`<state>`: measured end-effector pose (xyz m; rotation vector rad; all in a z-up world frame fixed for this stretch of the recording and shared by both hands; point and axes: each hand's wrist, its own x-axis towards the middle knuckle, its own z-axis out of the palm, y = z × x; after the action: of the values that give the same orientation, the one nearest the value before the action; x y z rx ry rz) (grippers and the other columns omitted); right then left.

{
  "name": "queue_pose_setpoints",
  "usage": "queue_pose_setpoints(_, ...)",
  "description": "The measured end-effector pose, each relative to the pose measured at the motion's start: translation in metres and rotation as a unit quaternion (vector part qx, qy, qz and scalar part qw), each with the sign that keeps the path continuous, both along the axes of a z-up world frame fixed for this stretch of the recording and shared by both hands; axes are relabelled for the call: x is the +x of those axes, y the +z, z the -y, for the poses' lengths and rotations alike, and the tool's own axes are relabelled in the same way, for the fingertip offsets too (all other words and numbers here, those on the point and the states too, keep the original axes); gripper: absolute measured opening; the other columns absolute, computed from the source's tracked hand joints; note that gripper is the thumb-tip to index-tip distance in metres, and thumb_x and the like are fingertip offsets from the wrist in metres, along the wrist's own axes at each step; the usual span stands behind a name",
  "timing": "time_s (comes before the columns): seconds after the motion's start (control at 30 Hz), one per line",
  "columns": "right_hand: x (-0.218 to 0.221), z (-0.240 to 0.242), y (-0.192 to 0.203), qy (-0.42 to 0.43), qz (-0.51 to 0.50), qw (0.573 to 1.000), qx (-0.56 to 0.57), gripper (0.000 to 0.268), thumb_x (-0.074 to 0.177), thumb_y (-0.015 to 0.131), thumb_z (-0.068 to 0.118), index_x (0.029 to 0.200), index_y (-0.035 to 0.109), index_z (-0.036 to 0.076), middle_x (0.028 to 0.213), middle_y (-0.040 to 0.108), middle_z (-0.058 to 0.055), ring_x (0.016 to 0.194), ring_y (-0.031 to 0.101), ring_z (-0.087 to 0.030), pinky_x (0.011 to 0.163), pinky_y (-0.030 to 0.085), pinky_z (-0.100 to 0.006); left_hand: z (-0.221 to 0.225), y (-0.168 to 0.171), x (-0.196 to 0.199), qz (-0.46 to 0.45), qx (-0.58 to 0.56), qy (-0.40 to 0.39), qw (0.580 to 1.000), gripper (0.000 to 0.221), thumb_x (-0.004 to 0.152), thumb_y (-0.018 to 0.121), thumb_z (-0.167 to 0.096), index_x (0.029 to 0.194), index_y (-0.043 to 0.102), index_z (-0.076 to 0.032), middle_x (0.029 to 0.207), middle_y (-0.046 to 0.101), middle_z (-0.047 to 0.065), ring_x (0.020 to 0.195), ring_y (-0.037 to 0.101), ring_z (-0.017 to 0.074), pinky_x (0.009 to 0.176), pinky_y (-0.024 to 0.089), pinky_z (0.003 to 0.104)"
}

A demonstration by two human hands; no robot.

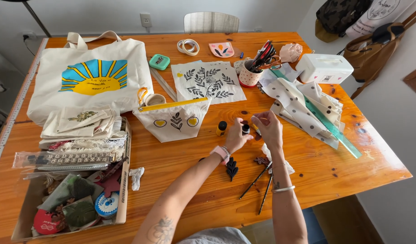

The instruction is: Applying a stamped heart design to a fabric pouch and then washing the stamps and brushes in a sink.

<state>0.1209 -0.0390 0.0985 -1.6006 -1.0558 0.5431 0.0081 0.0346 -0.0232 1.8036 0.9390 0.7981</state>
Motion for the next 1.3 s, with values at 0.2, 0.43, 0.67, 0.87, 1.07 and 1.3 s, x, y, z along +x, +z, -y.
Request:
queue_pose_setpoints(0.2, -0.013, 0.038, 0.035, 0.157, -0.051, 0.984, 0.065, 0.017, 0.101, 0.077, 0.002, 0.115, 0.068, -0.003, 0.125, 0.077, -0.019, 0.106, 0.079, -0.024, 0.061, 0.067, -0.033, 0.018, 0.087, -0.058, -0.046, -0.078, -0.143, 0.986, 0.077, 0.093, 0.086, -0.036, 0.148, 0.037, -0.013, 0.141, 0.071, 0.016, 0.133, 0.069, 0.0374, 0.107, 0.057, 0.051)
queue_pose_setpoints(0.43, -0.014, 0.04, 0.034, 0.244, -0.029, 0.96, 0.133, 0.013, 0.102, 0.074, -0.002, 0.109, 0.063, -0.004, 0.124, 0.074, -0.023, 0.1, 0.077, -0.023, 0.063, 0.067, -0.03, 0.013, 0.122, -0.089, -0.049, -0.103, -0.205, 0.972, 0.073, 0.095, 0.084, -0.038, 0.148, 0.046, -0.008, 0.137, 0.069, 0.029, 0.127, 0.069, 0.049, 0.096, 0.056, 0.055)
queue_pose_setpoints(0.67, -0.027, 0.051, 0.074, 0.339, 0.165, 0.921, 0.099, 0.032, 0.094, 0.08, 0.0, 0.126, 0.075, 0.0, 0.124, 0.075, -0.017, 0.112, 0.078, -0.027, 0.09, 0.066, -0.039, 0.004, 0.14, -0.102, -0.088, -0.155, -0.313, 0.933, 0.036, 0.08, 0.095, -0.039, 0.084, 0.07, -0.013, 0.074, 0.063, 0.003, 0.071, 0.06, 0.014, 0.061, 0.048, 0.027)
queue_pose_setpoints(0.87, -0.024, 0.047, 0.065, 0.346, 0.325, 0.875, 0.089, 0.035, 0.098, 0.079, 0.016, 0.131, 0.076, 0.006, 0.101, 0.075, -0.015, 0.091, 0.077, -0.028, 0.074, 0.066, -0.038, 0.014, 0.158, -0.122, -0.061, -0.122, -0.348, 0.927, 0.03, 0.081, 0.09, -0.024, 0.066, 0.067, -0.014, 0.058, 0.057, 0.002, 0.056, 0.049, 0.0122, 0.052, 0.04, 0.028)
queue_pose_setpoints(1.07, -0.032, 0.054, 0.066, 0.334, 0.368, 0.861, 0.103, 0.032, 0.102, 0.075, 0.021, 0.131, 0.074, 0.009, 0.102, 0.073, -0.012, 0.09, 0.077, -0.03, 0.077, 0.065, -0.041, 0.022, 0.151, -0.125, -0.024, -0.142, -0.36, 0.922, 0.029, 0.085, 0.085, -0.021, 0.066, 0.065, -0.015, 0.056, 0.051, -0.002, 0.052, 0.041, 0.0096, 0.05, 0.035, 0.026)
queue_pose_setpoints(1.3, -0.056, 0.07, 0.096, 0.367, 0.339, 0.857, 0.123, 0.03, 0.101, 0.074, 0.021, 0.129, 0.077, 0.013, 0.109, 0.078, -0.008, 0.094, 0.079, -0.029, 0.083, 0.066, -0.039, 0.022, 0.151, -0.133, 0.095, -0.343, -0.526, 0.772, 0.034, 0.095, 0.075, 0.006, 0.068, 0.062, -0.011, 0.055, 0.031, -0.001, 0.046, 0.019, 0.0056, 0.046, 0.026, 0.02)
